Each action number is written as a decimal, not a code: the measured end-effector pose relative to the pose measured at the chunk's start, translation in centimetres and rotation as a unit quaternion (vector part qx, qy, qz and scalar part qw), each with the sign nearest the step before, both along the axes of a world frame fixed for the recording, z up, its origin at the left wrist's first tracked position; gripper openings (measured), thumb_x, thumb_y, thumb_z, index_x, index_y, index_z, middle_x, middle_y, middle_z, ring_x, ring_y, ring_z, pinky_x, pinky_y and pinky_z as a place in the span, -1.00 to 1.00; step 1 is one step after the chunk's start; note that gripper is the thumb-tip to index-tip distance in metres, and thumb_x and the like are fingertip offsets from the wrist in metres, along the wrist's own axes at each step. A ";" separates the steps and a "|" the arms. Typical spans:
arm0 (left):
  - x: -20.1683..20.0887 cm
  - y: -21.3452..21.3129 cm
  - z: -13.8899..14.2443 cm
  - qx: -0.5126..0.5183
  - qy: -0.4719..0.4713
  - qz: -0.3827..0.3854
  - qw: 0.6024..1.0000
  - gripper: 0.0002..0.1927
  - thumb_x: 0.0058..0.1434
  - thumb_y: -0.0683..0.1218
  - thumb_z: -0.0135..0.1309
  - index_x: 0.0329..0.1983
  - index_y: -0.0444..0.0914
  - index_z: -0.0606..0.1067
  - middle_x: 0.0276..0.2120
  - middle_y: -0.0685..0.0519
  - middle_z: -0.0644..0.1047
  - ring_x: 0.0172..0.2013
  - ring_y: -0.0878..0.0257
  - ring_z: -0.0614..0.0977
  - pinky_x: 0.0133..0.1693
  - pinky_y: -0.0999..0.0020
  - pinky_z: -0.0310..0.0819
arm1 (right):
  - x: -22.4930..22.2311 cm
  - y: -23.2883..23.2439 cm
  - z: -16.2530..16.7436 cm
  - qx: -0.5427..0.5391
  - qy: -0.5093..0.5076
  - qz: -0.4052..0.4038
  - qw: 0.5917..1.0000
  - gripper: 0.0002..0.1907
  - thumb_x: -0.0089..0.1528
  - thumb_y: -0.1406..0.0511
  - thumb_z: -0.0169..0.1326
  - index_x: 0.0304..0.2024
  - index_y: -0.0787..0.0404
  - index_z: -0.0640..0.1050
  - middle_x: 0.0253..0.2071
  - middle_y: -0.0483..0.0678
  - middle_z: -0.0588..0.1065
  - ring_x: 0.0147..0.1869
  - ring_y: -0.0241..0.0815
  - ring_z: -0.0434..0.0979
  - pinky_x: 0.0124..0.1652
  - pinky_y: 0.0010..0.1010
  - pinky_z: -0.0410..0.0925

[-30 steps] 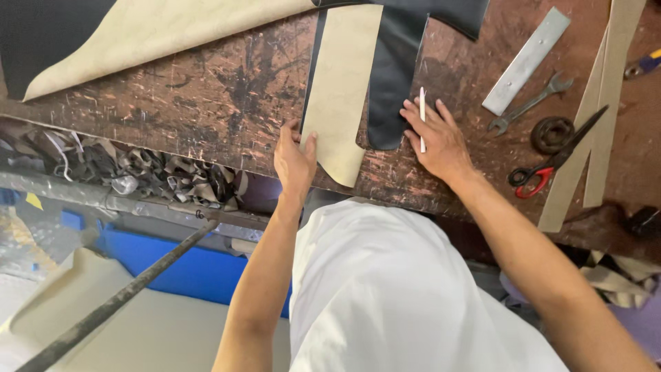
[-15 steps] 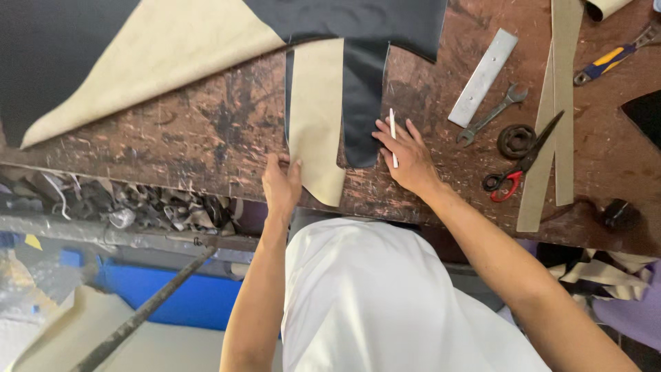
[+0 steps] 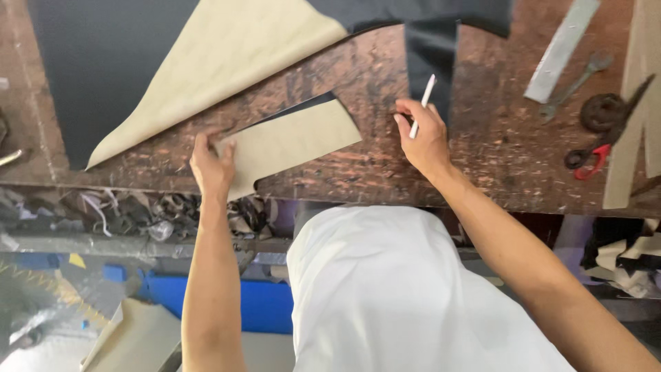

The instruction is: The person cuts pieces from black vinyl fabric on a work table using scissors, following a beige paper pattern template. They trace around the pattern with a marker, hold the pattern in place with a steel ruler and a bearing weight, cut along the marked outline, and reposition the pattern to cut another piece.

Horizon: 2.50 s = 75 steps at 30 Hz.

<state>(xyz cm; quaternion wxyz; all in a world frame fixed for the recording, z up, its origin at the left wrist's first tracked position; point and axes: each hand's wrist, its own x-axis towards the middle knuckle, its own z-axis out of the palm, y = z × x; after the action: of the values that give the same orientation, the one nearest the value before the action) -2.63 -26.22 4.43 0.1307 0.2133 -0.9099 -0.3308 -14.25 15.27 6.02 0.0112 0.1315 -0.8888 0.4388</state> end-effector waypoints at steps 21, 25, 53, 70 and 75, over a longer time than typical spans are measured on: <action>-1.1 2.1 -0.6 0.114 -0.052 -0.034 0.992 -0.67 0.19 -0.25 0.22 0.04 -0.32 0.56 -0.15 -0.11 0.65 -0.17 0.10 0.68 -0.14 0.27 0.58 | 5.7 -5.4 -3.5 -0.080 -0.192 -0.115 0.971 -0.65 0.14 0.49 0.23 0.00 0.28 0.58 -0.33 -0.18 0.49 -0.32 -0.44 0.43 -0.32 -0.58 0.34; -3.0 5.3 -0.4 0.184 -0.069 -0.069 0.978 -0.71 0.18 -0.26 0.23 -0.01 -0.33 0.57 -0.26 -0.12 0.66 -0.25 0.09 0.69 -0.14 0.25 0.59 | 8.7 -1.0 -2.3 -0.086 -0.188 -0.167 0.964 -0.67 0.18 0.49 0.26 0.00 0.31 0.56 -0.26 -0.13 0.53 -0.26 -0.43 0.46 -0.27 -0.63 0.37; 2.1 8.9 -1.4 -0.132 -0.035 -0.212 0.968 -0.33 0.28 0.01 0.27 0.40 -0.24 0.33 0.41 -0.18 0.24 0.37 -0.13 0.27 0.32 -0.08 0.14 | 7.6 -1.1 -2.8 -0.073 -0.113 -0.237 0.962 -0.78 0.27 0.45 0.32 -0.06 0.33 0.58 -0.28 -0.08 0.59 -0.26 -0.40 0.52 -0.23 -0.56 0.43; 2.1 8.8 -2.0 -0.137 -0.032 -0.210 0.967 -0.34 0.30 0.01 0.28 0.41 -0.24 0.34 0.41 -0.15 0.24 0.37 -0.09 0.27 0.32 -0.06 0.18 | 7.5 -0.5 -2.7 -0.068 -0.141 -0.220 0.963 -0.76 0.27 0.43 0.32 -0.04 0.31 0.58 -0.27 -0.12 0.56 -0.26 -0.42 0.49 -0.27 -0.59 0.39; 2.0 9.0 -2.0 -0.142 -0.030 -0.208 0.967 -0.35 0.31 0.00 0.28 0.40 -0.25 0.35 0.42 -0.16 0.25 0.37 -0.10 0.28 0.32 -0.07 0.17 | 7.9 0.5 -3.1 -0.093 -0.136 -0.193 0.967 -0.72 0.28 0.46 0.30 0.04 0.30 0.58 -0.21 -0.12 0.59 -0.21 -0.44 0.50 -0.21 -0.61 0.40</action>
<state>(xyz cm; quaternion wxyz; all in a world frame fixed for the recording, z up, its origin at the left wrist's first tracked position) -0.58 -17.21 2.45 0.0606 0.0086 -0.9755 -0.2111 -6.36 15.74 2.92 -0.0131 -0.1053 -0.8460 0.5225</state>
